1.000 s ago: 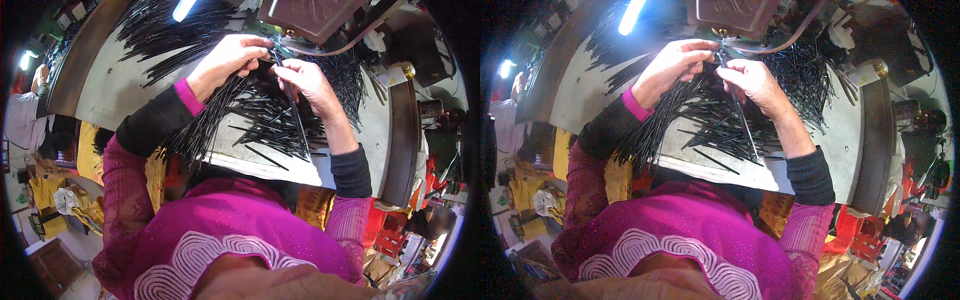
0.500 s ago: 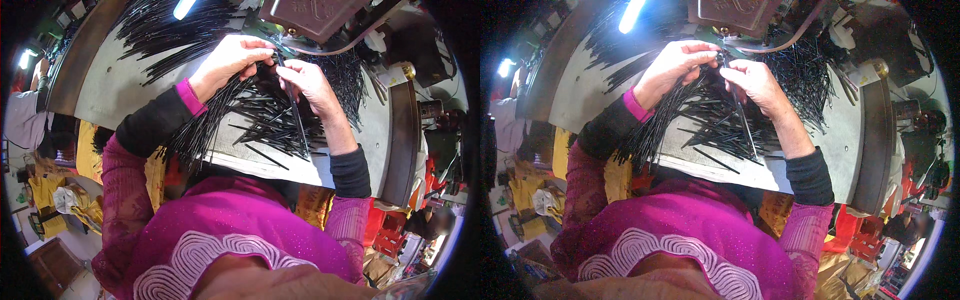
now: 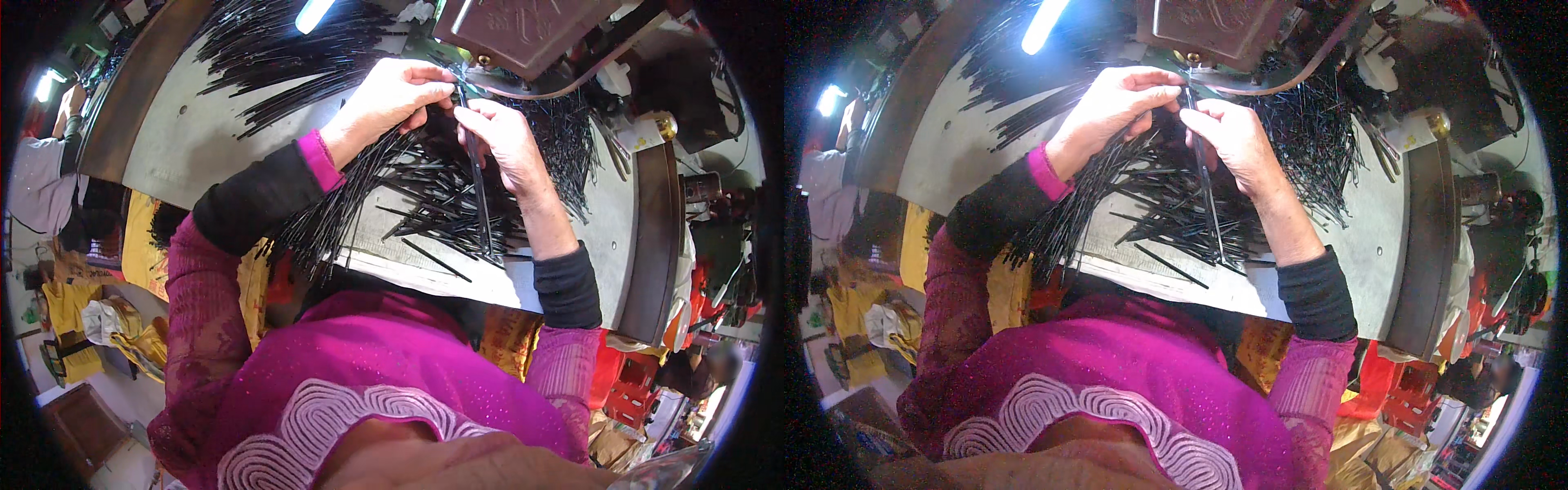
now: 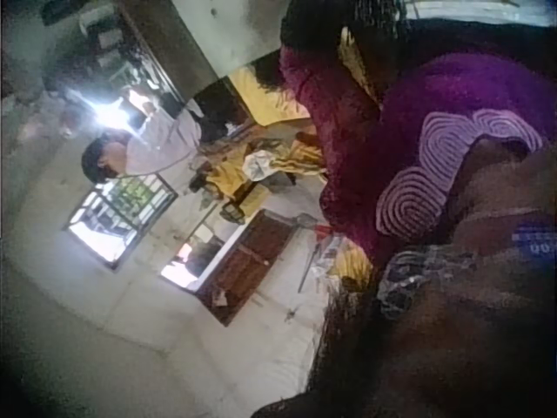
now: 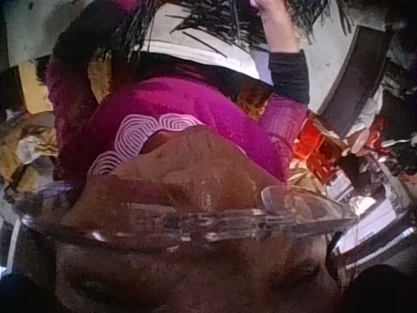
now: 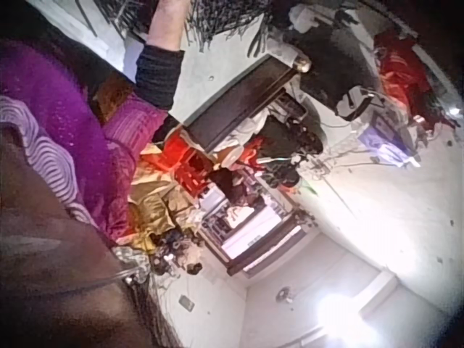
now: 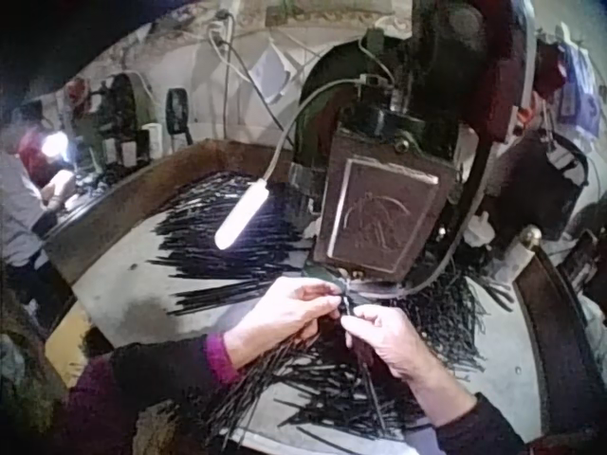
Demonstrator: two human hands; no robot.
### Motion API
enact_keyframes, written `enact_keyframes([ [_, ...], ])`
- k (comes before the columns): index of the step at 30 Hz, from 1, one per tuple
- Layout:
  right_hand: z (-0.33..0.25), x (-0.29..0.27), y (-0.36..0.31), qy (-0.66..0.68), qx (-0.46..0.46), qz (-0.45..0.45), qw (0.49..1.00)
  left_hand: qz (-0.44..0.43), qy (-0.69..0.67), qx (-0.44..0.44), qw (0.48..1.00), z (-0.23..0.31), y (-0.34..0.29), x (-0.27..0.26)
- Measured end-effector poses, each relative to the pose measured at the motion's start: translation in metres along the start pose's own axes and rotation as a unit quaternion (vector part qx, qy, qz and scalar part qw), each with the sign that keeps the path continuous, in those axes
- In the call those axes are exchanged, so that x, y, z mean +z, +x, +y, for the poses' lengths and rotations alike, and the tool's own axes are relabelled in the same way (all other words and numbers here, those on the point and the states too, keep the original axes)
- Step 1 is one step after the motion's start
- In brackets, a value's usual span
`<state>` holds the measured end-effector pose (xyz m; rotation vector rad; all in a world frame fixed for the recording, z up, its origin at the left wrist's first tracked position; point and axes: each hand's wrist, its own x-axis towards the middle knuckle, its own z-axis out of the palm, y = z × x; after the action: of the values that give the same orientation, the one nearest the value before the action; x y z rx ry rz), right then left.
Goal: Gathering, aligning, and securing bundles of black plastic wires or rods.
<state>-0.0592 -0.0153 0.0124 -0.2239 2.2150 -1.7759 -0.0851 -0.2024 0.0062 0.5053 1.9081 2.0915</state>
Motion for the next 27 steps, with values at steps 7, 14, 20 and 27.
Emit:
enact_keyframes([
  [7, 0.001, 0.0, 0.003, -0.006, -0.01, 0.023, 1.0, -0.003, 0.015, 0.017, 1.0, -0.005, 0.008, -0.001],
  [14, 0.003, -0.002, 0.005, -0.013, -0.007, 0.024, 1.0, -0.012, 0.017, 0.007, 1.0, -0.003, 0.009, -0.003],
  [20, 0.002, -0.002, 0.002, -0.002, 0.01, 0.019, 1.0, 0.013, 0.056, -0.017, 0.998, 0.001, 0.007, -0.002],
  [27, 0.001, -0.004, -0.004, 0.061, 0.03, -0.012, 0.998, -0.023, 0.1, -0.071, 0.992, 0.002, 0.011, -0.008],
])
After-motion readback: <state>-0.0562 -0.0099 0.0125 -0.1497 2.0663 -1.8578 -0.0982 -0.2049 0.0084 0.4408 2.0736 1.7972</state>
